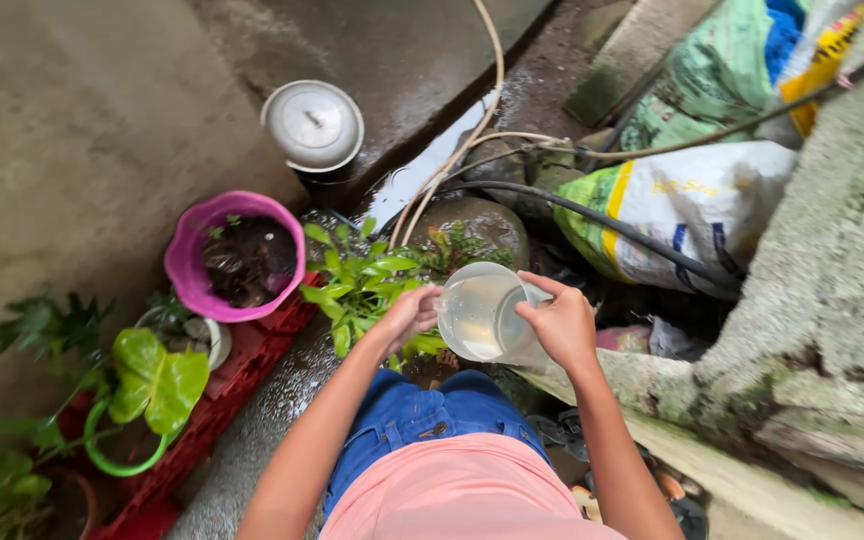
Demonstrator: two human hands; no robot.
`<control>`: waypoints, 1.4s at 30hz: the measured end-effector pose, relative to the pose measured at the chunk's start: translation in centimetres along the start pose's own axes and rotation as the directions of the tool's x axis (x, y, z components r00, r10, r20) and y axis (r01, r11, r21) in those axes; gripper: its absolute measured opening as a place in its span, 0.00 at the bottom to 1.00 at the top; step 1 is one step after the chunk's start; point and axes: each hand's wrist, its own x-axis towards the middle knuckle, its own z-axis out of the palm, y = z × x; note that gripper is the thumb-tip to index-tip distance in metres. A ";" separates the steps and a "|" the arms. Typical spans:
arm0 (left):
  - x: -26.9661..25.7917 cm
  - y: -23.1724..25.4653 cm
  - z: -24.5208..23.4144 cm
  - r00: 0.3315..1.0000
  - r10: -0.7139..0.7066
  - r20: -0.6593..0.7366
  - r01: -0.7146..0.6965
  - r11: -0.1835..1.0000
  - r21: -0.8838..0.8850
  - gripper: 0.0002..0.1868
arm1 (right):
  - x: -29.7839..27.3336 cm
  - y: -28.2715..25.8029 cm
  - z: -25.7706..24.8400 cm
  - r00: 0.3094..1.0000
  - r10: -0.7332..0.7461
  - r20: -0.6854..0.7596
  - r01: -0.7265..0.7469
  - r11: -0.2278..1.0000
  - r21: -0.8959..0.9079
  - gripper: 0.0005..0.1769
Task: Using a plastic dipper to scoop water from a bucket and water various potted plants in an outdoor garden.
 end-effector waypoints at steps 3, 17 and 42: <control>-2.9 1.2 -0.3 0.983 0.072 -0.170 -0.064 0.996 0.054 0.25 | 0.0 -1.5 1.3 0.999 -0.017 0.050 0.017 1.000 -0.003 0.29; -7.9 1.6 -7.4 0.969 0.149 -0.197 -0.162 0.985 -0.052 0.29 | -0.6 -7.0 7.0 0.976 -0.128 0.178 0.139 0.989 -0.049 0.30; -4.4 4.0 -2.3 0.998 -0.048 -0.035 0.055 0.963 0.264 0.36 | -2.3 -2.5 2.6 1.000 0.000 0.005 0.000 0.999 0.038 0.28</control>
